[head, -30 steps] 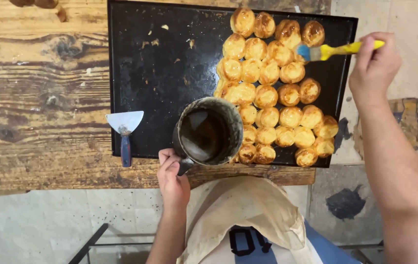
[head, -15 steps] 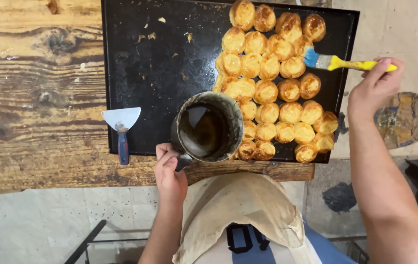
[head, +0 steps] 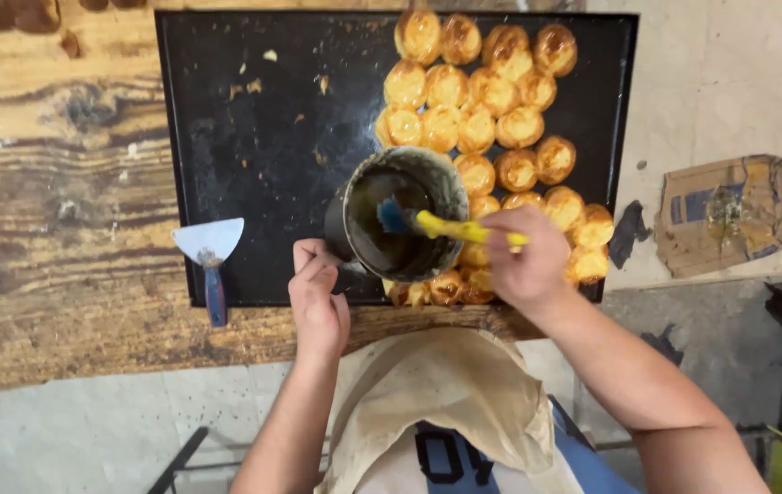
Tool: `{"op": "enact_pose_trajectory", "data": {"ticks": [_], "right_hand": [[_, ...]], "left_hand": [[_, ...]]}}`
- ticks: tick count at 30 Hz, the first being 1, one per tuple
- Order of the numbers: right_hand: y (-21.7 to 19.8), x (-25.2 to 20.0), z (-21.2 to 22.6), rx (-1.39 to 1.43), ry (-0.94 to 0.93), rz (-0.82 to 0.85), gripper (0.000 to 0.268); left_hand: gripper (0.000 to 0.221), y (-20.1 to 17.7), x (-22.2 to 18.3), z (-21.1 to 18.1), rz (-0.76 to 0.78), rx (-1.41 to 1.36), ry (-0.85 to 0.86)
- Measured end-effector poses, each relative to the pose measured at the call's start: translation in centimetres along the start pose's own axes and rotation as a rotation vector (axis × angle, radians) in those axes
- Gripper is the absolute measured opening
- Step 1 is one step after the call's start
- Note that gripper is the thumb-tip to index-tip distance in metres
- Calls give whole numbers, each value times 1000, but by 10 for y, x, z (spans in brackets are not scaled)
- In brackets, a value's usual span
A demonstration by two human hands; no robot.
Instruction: Cleaning a tray, transferring pastries between trays, and applying glaze to a large batch of pastries using a brush.
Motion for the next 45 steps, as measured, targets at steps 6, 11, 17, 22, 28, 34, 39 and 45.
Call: {"op": "enact_pose_trajectory", "data": {"ticks": [6,11,17,22,28,34,39,45], "right_hand": [[2,48,29,23,26,0,14],[-60,76,-6,70,123,-346,30],[-73,86,-72,-44,198,-384,27],[-82,71,-105,-183,159,-328,27],[-100,71,-94,-323,112,-272,32],[-69,83,-89,-211,193,-83,39],[-86,86,-80,-306,1,-178,33],[-100,88,-89,-440,-76,-108,31]], "left_hand": [[25,26,16,-10,63,-1,-1],[23,42,25,-34,66,62,-76],[23,37,27,-39,41,94,-160],[29,17,23,-42,0,-100,-162],[26,-26,10,-38,-120,-156,-163],[22,-42,-4,-52,-223,-112,-209],[25,-55,-15,-54,-258,-133,-205],[25,-57,-23,-55,-274,-150,-196]]}}
Point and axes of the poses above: each hand's wrist, its own x-axis towards the middle knuckle, its own y-axis out of the palm, z = x × y, the point moved 3 cm from there along x, towards the middle knuckle, and after that the axes turned 6 degrees about -z, right-handed, at the moved point
